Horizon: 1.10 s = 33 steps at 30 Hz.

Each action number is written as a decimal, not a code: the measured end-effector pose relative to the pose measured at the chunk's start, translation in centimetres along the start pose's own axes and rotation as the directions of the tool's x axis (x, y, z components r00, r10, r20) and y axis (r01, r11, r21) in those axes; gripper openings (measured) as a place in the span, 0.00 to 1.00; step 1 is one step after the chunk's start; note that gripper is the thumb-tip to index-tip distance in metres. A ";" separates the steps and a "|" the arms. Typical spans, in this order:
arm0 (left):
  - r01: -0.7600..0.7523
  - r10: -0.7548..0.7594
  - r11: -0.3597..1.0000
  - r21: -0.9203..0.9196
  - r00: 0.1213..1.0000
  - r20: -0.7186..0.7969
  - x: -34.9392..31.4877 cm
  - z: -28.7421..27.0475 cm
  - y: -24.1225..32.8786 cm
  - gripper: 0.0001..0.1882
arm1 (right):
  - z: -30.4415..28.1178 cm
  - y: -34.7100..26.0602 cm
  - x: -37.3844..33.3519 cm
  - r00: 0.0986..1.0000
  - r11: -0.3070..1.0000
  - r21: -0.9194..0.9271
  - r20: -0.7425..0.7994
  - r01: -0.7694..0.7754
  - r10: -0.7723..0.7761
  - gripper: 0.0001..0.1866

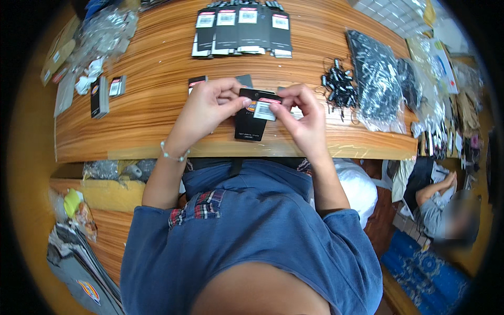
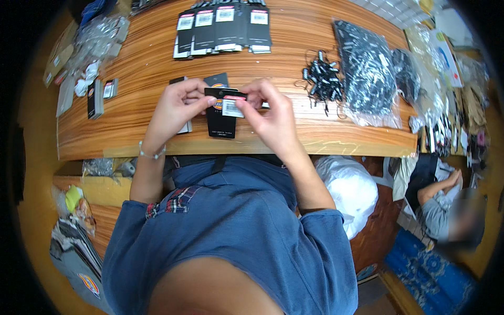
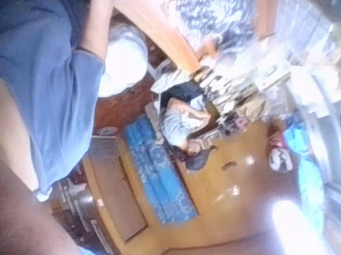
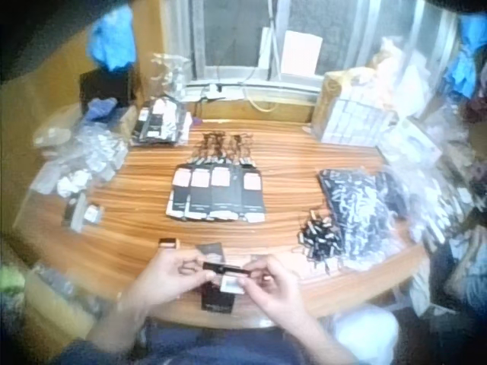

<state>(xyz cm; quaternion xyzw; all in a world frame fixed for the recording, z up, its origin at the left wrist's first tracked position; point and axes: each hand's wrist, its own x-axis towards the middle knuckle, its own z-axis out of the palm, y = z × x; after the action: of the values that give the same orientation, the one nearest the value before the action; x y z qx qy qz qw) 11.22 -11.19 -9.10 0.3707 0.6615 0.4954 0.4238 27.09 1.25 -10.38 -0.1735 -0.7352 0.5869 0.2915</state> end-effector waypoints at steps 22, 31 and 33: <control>-0.170 0.128 0.947 -0.273 0.978 -0.166 1.2 1.6 -1.5 0.09 | -12.1 4.7 -4.5 0.914 0.658 -0.702 -0.403 -0.274 -0.049 0.03; -0.167 0.120 0.948 -0.269 0.976 -0.184 0.4 0.8 -2.1 0.09 | -16.1 0.7 -0.5 0.876 0.963 -0.227 -0.482 -0.146 0.019 0.07; -0.159 0.119 0.950 -0.268 0.980 -0.161 0.4 0.8 -2.1 0.09 | -16.2 1.7 -0.1 0.911 0.918 -0.341 -0.408 -0.204 0.051 0.06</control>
<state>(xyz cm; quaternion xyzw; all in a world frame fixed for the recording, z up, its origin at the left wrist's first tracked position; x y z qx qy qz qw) 11.63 -11.05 -11.29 0.3163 0.5856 0.6378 0.3876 37.27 14.01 -9.73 -0.3885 -0.7475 0.4064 0.3538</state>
